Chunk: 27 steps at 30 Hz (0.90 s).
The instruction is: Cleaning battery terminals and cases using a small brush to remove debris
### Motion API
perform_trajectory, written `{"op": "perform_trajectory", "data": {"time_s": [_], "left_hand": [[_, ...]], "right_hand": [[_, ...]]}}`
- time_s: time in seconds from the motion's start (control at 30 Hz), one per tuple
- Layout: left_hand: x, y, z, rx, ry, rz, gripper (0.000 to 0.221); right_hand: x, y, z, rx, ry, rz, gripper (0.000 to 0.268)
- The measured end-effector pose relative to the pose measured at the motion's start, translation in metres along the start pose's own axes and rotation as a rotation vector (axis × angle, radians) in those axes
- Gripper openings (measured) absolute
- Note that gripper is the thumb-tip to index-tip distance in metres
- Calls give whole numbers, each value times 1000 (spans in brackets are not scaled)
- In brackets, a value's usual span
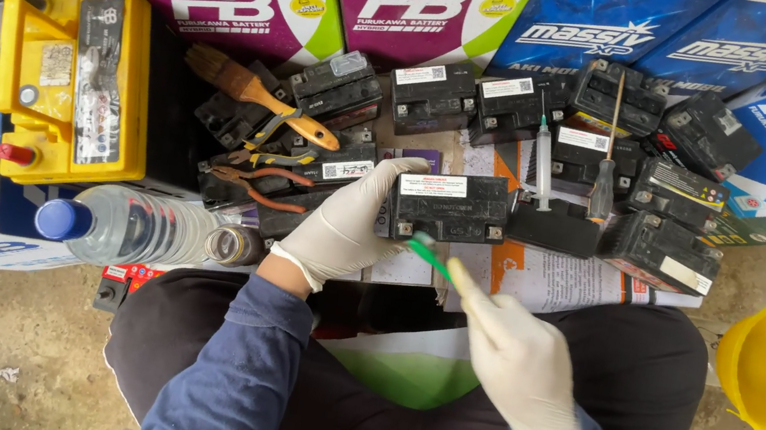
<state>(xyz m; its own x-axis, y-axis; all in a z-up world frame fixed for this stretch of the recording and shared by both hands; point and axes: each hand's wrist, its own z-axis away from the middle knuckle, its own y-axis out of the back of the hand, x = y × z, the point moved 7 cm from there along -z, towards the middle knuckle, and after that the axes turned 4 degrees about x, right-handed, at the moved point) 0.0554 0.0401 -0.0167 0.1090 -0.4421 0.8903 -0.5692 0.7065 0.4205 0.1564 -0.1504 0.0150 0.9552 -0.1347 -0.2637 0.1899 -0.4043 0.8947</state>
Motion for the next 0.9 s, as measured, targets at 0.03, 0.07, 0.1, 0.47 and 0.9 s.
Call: {"op": "perform_trajectory", "data": {"time_s": [0.03, 0.07, 0.1, 0.47, 0.9], "left_hand": [[2, -1, 0, -3, -4, 2, 74], [2, 0, -1, -9, 17, 8, 76], [2, 0, -1, -15, 38, 13, 80], [6, 0, 1, 10, -21, 8, 80], [18, 8, 1, 90, -155, -72, 82]], "right_hand": [[-6, -3, -1, 2, -3, 4, 49], [-11, -5, -3, 8, -6, -2, 47], [-17, -8, -5, 14, -9, -8, 45], [-15, 4, 14, -346, -370, 7, 65], [-16, 54, -16, -352, -164, 460, 71]]}}
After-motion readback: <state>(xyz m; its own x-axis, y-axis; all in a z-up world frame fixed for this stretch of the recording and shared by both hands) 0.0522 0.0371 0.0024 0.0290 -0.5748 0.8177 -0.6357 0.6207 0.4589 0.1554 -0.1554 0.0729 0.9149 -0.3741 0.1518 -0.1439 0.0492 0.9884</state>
